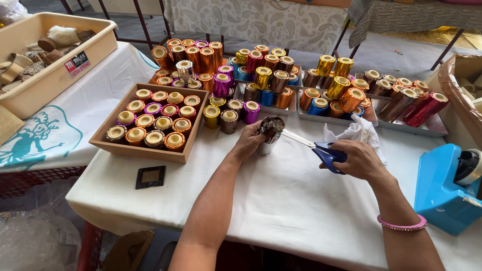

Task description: Wrapping decorative cylindrical wooden or plastic parts in shiny foil and wiping them clean.

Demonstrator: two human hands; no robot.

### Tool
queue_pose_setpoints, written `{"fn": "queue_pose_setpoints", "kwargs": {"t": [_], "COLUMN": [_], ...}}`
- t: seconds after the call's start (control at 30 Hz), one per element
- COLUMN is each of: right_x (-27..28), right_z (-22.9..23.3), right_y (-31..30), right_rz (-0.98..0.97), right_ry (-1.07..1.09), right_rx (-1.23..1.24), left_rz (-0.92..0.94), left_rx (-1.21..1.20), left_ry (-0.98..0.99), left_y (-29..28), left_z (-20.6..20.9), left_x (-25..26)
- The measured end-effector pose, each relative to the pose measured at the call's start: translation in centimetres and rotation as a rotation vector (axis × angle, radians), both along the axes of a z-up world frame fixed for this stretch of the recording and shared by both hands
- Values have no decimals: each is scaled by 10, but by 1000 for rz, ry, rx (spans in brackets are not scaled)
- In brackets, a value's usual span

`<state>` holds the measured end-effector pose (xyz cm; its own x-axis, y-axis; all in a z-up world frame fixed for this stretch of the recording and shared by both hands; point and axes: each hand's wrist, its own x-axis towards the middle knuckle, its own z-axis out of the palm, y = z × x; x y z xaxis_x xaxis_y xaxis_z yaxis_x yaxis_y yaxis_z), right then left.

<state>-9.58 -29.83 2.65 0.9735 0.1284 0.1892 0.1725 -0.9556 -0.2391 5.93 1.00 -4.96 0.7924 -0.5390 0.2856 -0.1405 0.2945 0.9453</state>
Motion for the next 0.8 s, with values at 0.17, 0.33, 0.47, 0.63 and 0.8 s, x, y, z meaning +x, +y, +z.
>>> {"fn": "queue_pose_setpoints", "kwargs": {"t": [0.17,0.33,0.47,0.63,0.8], "right_x": [-1,-4,-3,2,-2], "right_z": [3,8,5,-6,5], "right_y": [3,7,3,-3,6], "right_rz": [15,-31,-25,-14,-28], "right_ry": [-32,15,-3,-16,6], "right_rx": [-11,-14,-47,-41,-60], "left_rz": [-19,-7,0,17,37], "left_rx": [-28,-24,-16,62,129], "left_ry": [-8,3,-14,-51,-46], "left_y": [1,1,2,3,5], "left_z": [2,6,6,16,16], "left_x": [-1,-5,-5,-13,-14]}}
